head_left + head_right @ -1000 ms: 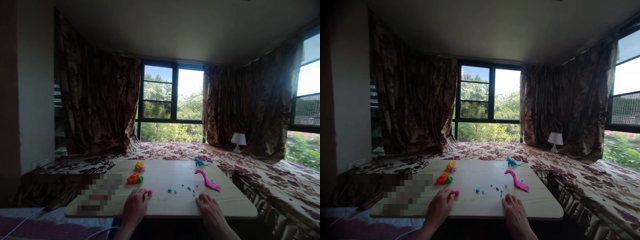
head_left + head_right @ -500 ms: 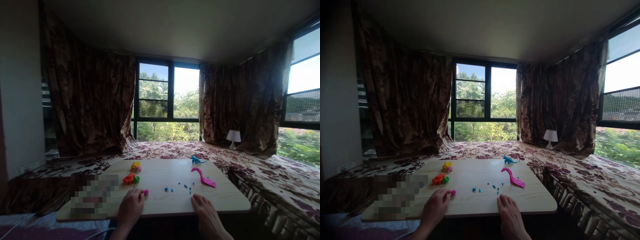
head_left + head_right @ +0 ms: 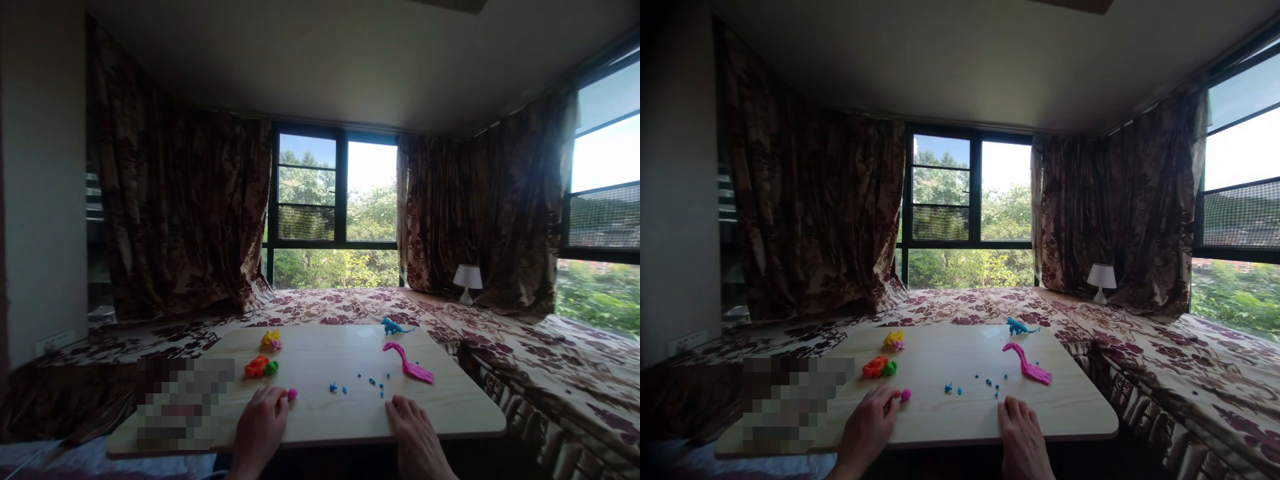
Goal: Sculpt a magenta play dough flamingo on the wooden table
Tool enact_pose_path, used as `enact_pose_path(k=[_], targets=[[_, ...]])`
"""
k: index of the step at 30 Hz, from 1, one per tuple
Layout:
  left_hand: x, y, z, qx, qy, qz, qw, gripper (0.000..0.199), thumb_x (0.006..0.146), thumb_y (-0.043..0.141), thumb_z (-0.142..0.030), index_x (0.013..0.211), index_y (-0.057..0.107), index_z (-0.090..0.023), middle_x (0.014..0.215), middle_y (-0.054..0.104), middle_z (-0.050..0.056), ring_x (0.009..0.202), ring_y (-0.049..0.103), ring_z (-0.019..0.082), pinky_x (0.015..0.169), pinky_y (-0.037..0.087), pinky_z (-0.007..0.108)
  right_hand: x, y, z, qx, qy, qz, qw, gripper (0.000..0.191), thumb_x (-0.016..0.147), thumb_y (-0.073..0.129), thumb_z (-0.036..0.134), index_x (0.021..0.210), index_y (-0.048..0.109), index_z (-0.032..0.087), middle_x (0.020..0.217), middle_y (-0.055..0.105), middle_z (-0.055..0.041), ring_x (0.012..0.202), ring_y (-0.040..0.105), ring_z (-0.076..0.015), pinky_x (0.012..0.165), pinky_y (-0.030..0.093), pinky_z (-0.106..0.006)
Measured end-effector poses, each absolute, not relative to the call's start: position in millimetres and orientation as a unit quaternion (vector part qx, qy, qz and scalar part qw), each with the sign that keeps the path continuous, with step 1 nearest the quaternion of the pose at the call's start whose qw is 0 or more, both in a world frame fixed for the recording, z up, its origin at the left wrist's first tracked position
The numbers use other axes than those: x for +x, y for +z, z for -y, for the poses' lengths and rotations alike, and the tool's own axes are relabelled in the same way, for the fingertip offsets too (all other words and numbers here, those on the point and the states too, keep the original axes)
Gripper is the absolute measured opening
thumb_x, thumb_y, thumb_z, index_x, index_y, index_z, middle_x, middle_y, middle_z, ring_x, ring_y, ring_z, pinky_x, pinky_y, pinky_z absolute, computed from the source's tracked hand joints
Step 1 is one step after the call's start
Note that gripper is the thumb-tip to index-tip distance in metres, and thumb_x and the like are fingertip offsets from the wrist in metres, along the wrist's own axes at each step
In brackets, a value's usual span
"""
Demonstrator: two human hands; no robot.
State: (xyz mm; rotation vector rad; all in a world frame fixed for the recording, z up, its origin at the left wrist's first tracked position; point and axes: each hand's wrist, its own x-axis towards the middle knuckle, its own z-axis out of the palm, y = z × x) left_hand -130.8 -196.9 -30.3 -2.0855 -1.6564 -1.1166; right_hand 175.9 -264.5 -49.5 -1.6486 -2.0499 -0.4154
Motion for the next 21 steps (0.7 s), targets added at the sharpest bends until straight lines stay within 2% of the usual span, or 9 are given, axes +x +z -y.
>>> enact_pose_path(k=[4, 9, 13, 17, 21], targets=[[-132.1, -30.2, 197.1, -0.713, -0.388, 0.571, 0.122, 0.022, 0.079, 0.039, -0.021, 0.076, 0.061, -0.021, 0.08, 0.062, 0.003, 0.082, 0.054, 0.018, 0.076, 0.039, 0.027, 189.3, -59.4, 257.9, -0.612, -0.181, 0.734, 0.231, 0.047, 0.067, 0.046, 0.007, 0.11, 0.056, 0.021, 0.11, 0.056, -0.0089, 0.098, 0.049, -0.0254, 0.083, 0.035, -0.032], [-131.1, -29.8, 199.4, -0.707, -0.394, 0.573, 0.126, 0.022, 0.078, 0.04, -0.02, 0.075, 0.062, -0.021, 0.08, 0.062, 0.004, 0.082, 0.055, 0.018, 0.076, 0.039, 0.027, 191.2, -80.6, 252.9, -0.581, -0.216, 0.755, 0.214, 0.045, 0.069, 0.046, 0.006, 0.108, 0.057, 0.024, 0.11, 0.058, -0.0081, 0.099, 0.05, -0.0262, 0.08, 0.037, -0.033], [-131.4, -30.0, 199.7, -0.711, -0.395, 0.569, 0.121, 0.022, 0.079, 0.04, -0.021, 0.075, 0.062, -0.022, 0.079, 0.062, 0.003, 0.08, 0.055, 0.018, 0.075, 0.039, 0.027, 186.4, -72.7, 249.1, -0.589, -0.211, 0.752, 0.208, 0.046, 0.069, 0.045, 0.006, 0.11, 0.057, 0.024, 0.109, 0.058, -0.0091, 0.095, 0.052, -0.0267, 0.077, 0.039, -0.034], [-131.9, -29.2, 199.6, -0.712, -0.393, 0.569, 0.117, 0.023, 0.079, 0.039, -0.021, 0.075, 0.062, -0.021, 0.078, 0.062, 0.004, 0.08, 0.055, 0.018, 0.075, 0.039, 0.027, 199.2, -62.5, 251.0, -0.603, -0.214, 0.738, 0.214, 0.05, 0.066, 0.046, 0.006, 0.113, 0.056, 0.02, 0.111, 0.057, -0.0112, 0.096, 0.052, -0.0276, 0.077, 0.04, -0.035], [-130.5, -28.8, 200.0, -0.706, -0.393, 0.576, 0.122, 0.022, 0.078, 0.04, -0.021, 0.075, 0.062, -0.021, 0.079, 0.062, 0.004, 0.081, 0.055, 0.018, 0.076, 0.039, 0.027, 206.9, -72.5, 257.7, -0.609, -0.231, 0.738, 0.178, 0.055, 0.065, 0.041, 0.002, 0.114, 0.055, 0.021, 0.115, 0.057, -0.0097, 0.103, 0.051, -0.0261, 0.083, 0.04, -0.036]])
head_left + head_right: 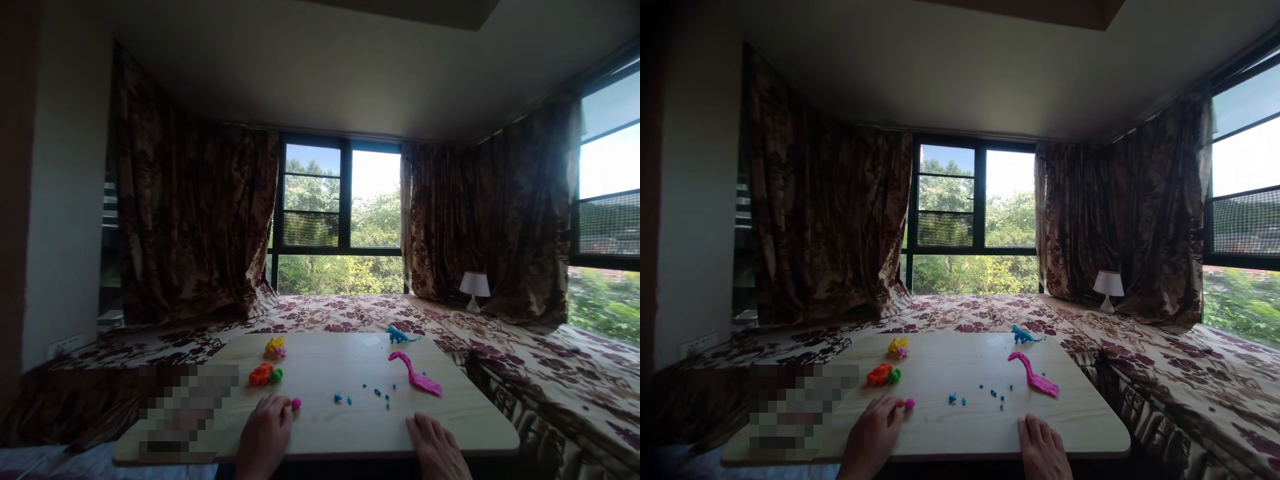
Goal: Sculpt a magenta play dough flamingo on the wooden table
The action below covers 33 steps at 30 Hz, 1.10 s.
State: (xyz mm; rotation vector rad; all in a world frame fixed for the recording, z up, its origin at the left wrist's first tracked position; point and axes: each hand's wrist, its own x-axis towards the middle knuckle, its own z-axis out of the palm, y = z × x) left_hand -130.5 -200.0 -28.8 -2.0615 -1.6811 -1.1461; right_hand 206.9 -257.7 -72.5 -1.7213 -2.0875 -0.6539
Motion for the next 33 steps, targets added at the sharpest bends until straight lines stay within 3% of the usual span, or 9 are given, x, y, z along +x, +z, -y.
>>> enact_pose_path(k=[5, 15, 18, 24, 33], targets=[[-127.6, -31.5, 198.0, -0.711, -0.374, 0.582, 0.124, 0.023, 0.079, 0.038, -0.023, 0.078, 0.061, -0.02, 0.083, 0.063, 0.004, 0.084, 0.054, 0.018, 0.079, 0.039, 0.027, 191.2, -76.5, 262.0, -0.614, -0.187, 0.747, 0.174, 0.064, 0.062, 0.044, 0.006, 0.126, 0.044, 0.011, 0.132, 0.042, -0.0126, 0.12, 0.036, -0.0276, 0.098, 0.028, -0.041], [-124.4, -37.4, 186.1, -0.714, -0.345, 0.592, 0.144, 0.026, 0.079, 0.039, -0.03, 0.084, 0.062, -0.021, 0.088, 0.064, 0.002, 0.087, 0.056, 0.019, 0.076, 0.04, 0.027, 189.2, -67.4, 284.3, -0.618, -0.114, 0.753, 0.192, 0.065, 0.071, 0.044, 0.017, 0.134, 0.031, 0.011, 0.139, 0.031, -0.0114, 0.127, 0.021, -0.0247, 0.104, 0.009, -0.038], [-123.3, -37.2, 185.9, -0.711, -0.342, 0.596, 0.147, 0.026, 0.078, 0.039, -0.031, 0.084, 0.063, -0.021, 0.089, 0.064, 0.003, 0.087, 0.056, 0.019, 0.076, 0.04, 0.027, 181.5, -59.9, 290.2, -0.605, -0.102, 0.766, 0.194, 0.064, 0.072, 0.045, 0.022, 0.133, 0.031, 0.008, 0.137, 0.032, -0.0133, 0.126, 0.022, -0.0258, 0.104, 0.008, -0.037], [-125.8, -36.9, 183.9, -0.726, -0.328, 0.586, 0.149, 0.028, 0.078, 0.039, -0.032, 0.086, 0.063, -0.02, 0.092, 0.064, 0.004, 0.089, 0.057, 0.02, 0.077, 0.04, 0.027, 179.4, -43.3, 274.8, -0.636, -0.116, 0.73, 0.223, 0.057, 0.069, 0.046, 0.016, 0.126, 0.041, 0.013, 0.126, 0.042, -0.0122, 0.119, 0.031, -0.0263, 0.102, 0.014, -0.039], [-122.7, -37.8, 186.1, -0.716, -0.337, 0.594, 0.147, 0.027, 0.078, 0.039, -0.031, 0.084, 0.062, -0.021, 0.089, 0.064, 0.004, 0.088, 0.056, 0.021, 0.077, 0.039, 0.028, 174.4, -47.7, 295.2, -0.634, -0.132, 0.726, 0.232, 0.052, 0.069, 0.045, 0.01, 0.121, 0.046, 0.015, 0.119, 0.045, -0.0112, 0.112, 0.034, -0.026, 0.101, 0.017, -0.038]])
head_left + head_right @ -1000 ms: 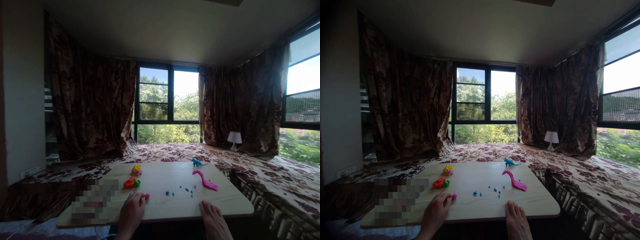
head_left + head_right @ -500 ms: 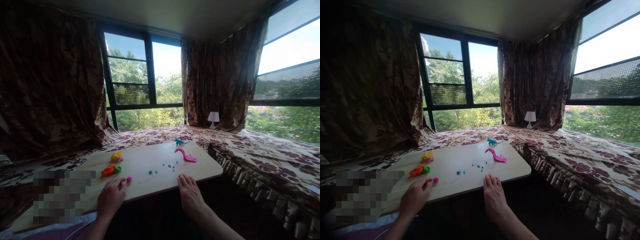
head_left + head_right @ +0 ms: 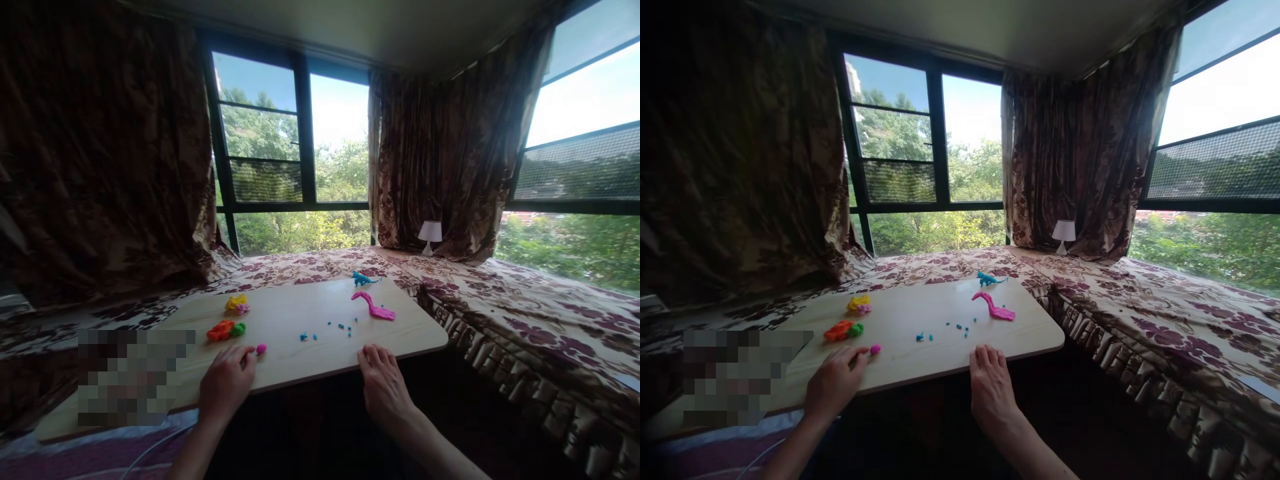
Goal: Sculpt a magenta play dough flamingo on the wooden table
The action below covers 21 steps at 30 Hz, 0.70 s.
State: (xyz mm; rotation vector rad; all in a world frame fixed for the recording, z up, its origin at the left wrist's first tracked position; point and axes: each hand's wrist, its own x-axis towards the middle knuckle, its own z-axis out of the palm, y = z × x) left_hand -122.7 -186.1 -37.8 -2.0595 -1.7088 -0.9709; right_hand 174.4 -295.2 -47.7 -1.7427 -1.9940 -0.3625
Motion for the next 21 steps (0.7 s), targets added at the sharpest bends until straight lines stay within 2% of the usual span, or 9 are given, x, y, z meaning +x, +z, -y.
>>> enact_pose_path(k=[7, 13, 21], targets=[[-124.3, -38.3, 186.1, -0.717, -0.355, 0.585, 0.138, 0.025, 0.078, 0.039, -0.03, 0.083, 0.062, -0.021, 0.089, 0.064, 0.004, 0.089, 0.055, 0.02, 0.078, 0.039, 0.028, 179.4, -34.7, 278.1, -0.63, -0.128, 0.731, 0.228, 0.045, 0.069, 0.045, 0.009, 0.113, 0.05, 0.017, 0.108, 0.05, -0.0108, 0.103, 0.041, -0.0246, 0.094, 0.024, -0.038], [-124.3, -39.5, 187.7, -0.713, -0.36, 0.585, 0.138, 0.025, 0.078, 0.038, -0.029, 0.082, 0.062, -0.02, 0.088, 0.064, 0.005, 0.089, 0.054, 0.021, 0.079, 0.039, 0.029, 185.5, -39.7, 286.4, -0.64, -0.132, 0.722, 0.226, 0.044, 0.07, 0.044, 0.007, 0.113, 0.05, 0.014, 0.114, 0.049, -0.012, 0.106, 0.04, -0.024, 0.092, 0.025, -0.034], [-121.4, -38.2, 189.5, -0.707, -0.365, 0.589, 0.139, 0.025, 0.078, 0.039, -0.029, 0.081, 0.062, -0.021, 0.086, 0.063, 0.005, 0.087, 0.054, 0.021, 0.075, 0.039, 0.029, 200.0, -16.8, 258.4, -0.622, -0.028, 0.75, 0.221, 0.023, 0.081, 0.041, 0.018, 0.09, 0.062, 0.019, 0.094, 0.061, -0.005, 0.091, 0.051, -0.0171, 0.08, 0.033, -0.025]])
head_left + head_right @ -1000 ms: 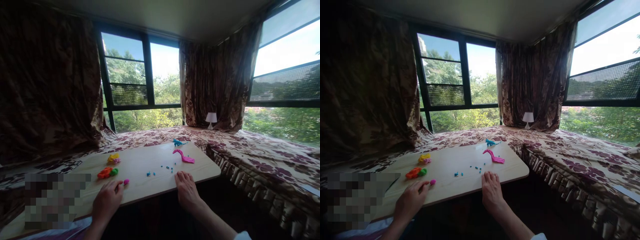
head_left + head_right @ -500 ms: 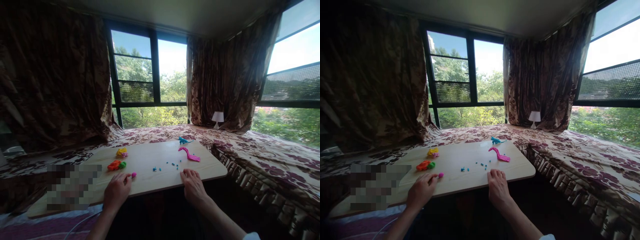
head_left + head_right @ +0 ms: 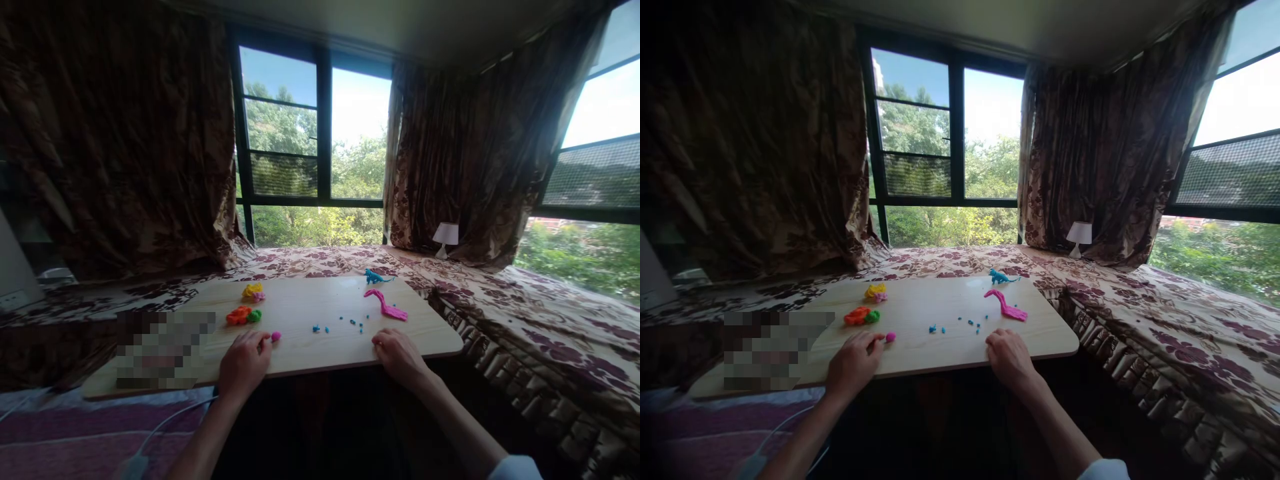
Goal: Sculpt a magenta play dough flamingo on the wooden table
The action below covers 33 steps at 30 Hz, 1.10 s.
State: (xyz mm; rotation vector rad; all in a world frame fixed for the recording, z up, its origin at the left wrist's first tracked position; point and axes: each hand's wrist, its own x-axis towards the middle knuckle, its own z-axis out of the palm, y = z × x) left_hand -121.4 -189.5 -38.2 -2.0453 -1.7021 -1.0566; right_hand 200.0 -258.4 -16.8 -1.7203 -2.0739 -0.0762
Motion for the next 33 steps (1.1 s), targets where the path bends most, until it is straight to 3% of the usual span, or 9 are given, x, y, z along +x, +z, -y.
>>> enact_pose_path(k=[5, 8, 10, 14, 16, 18, 21, 26, 33], targets=[[-125.6, -38.4, 188.4, -0.704, -0.387, 0.584, 0.115, 0.023, 0.076, 0.041, -0.03, 0.079, 0.062, -0.021, 0.084, 0.063, 0.005, 0.086, 0.055, 0.022, 0.078, 0.039, 0.03, 207.2, -9.3, 233.1, -0.649, -0.003, 0.736, 0.192, 0.021, 0.077, 0.047, 0.021, 0.088, 0.065, 0.016, 0.087, 0.065, -0.0079, 0.085, 0.056, -0.0196, 0.075, 0.036, -0.027], [-115.6, -31.2, 192.1, -0.676, -0.461, 0.573, 0.041, 0.022, 0.073, 0.045, -0.031, 0.077, 0.063, -0.02, 0.086, 0.063, 0.006, 0.09, 0.055, 0.023, 0.085, 0.038, 0.033, 201.0, -9.4, 232.1, -0.634, 0.022, 0.736, 0.236, 0.019, 0.077, 0.048, 0.023, 0.078, 0.065, 0.016, 0.079, 0.065, -0.0075, 0.079, 0.058, -0.0197, 0.071, 0.038, -0.028], [-94.7, -21.2, 199.1, -0.62, -0.553, 0.55, -0.081, 0.021, 0.071, 0.048, -0.031, 0.077, 0.064, -0.019, 0.09, 0.063, 0.006, 0.095, 0.055, 0.023, 0.091, 0.037, 0.034, 186.1, -10.0, 236.4, -0.591, 0.102, 0.736, 0.313, 0.019, 0.078, 0.047, 0.025, 0.079, 0.064, 0.016, 0.075, 0.065, -0.005, 0.074, 0.058, -0.0171, 0.068, 0.04, -0.026], [-35.1, 1.4, 217.4, -0.425, -0.614, 0.352, -0.564, 0.032, 0.076, 0.046, -0.032, 0.099, 0.058, -0.013, 0.105, 0.061, 0.011, 0.101, 0.056, 0.022, 0.09, 0.04, 0.035, 131.5, -6.8, 253.9, -0.457, 0.26, 0.713, 0.464, 0.017, 0.079, 0.049, 0.025, 0.084, 0.061, 0.015, 0.076, 0.065, -0.0029, 0.07, 0.059, -0.014, 0.064, 0.044, -0.023], [-14.9, 6.3, 224.1, -0.301, -0.571, 0.271, -0.714, 0.036, 0.079, 0.043, -0.033, 0.104, 0.054, -0.009, 0.113, 0.057, 0.017, 0.104, 0.055, 0.023, 0.091, 0.041, 0.036, 103.5, -2.9, 267.4, -0.426, 0.232, 0.722, 0.493, 0.015, 0.079, 0.051, 0.023, 0.088, 0.062, 0.017, 0.079, 0.064, -0.0021, 0.071, 0.057, -0.0137, 0.067, 0.045, -0.025], [-8.4, 4.3, 229.0, -0.218, -0.54, 0.198, -0.788, 0.043, 0.081, 0.04, -0.038, 0.112, 0.049, -0.009, 0.12, 0.052, 0.019, 0.11, 0.051, 0.025, 0.092, 0.04, 0.039, 83.6, 0.5, 282.9, -0.428, 0.151, 0.744, 0.491, 0.015, 0.08, 0.049, 0.02, 0.084, 0.064, 0.02, 0.084, 0.062, -0.0031, 0.081, 0.055, -0.0158, 0.077, 0.043, -0.029], [-15.5, -6.4, 234.9, -0.171, -0.544, 0.107, -0.814, 0.052, 0.083, 0.034, -0.045, 0.121, 0.043, -0.012, 0.128, 0.045, 0.019, 0.117, 0.044, 0.027, 0.095, 0.036, 0.047, 71.7, 1.6, 301.9, -0.418, 0.069, 0.786, 0.451, 0.024, 0.083, 0.043, 0.017, 0.094, 0.063, 0.022, 0.098, 0.059, -0.005, 0.097, 0.049, -0.018, 0.09, 0.036, -0.034], [-25.4, -15.8, 241.5, -0.177, -0.553, 0.075, -0.811, 0.055, 0.083, 0.033, -0.049, 0.124, 0.042, -0.014, 0.132, 0.041, 0.017, 0.12, 0.04, 0.029, 0.096, 0.032, 0.051, 75.5, -3.3, 304.9, -0.397, 0.023, 0.846, 0.356, 0.052, 0.075, 0.047, 0.017, 0.127, 0.042, 0.018, 0.133, 0.04, -0.0061, 0.126, 0.026, -0.0202, 0.106, 0.017, -0.036], [-30.1, -13.9, 236.2, -0.171, -0.585, 0.085, -0.788, 0.055, 0.084, 0.029, -0.046, 0.125, 0.041, -0.011, 0.132, 0.04, 0.018, 0.121, 0.039, 0.027, 0.099, 0.031, 0.048, 73.9, -9.4, 312.7, -0.345, -0.013, 0.896, 0.28, 0.069, 0.069, 0.042, 0.015, 0.136, 0.025, 0.012, 0.142, 0.025, -0.0064, 0.131, 0.016, -0.0177, 0.108, 0.011, -0.034]])
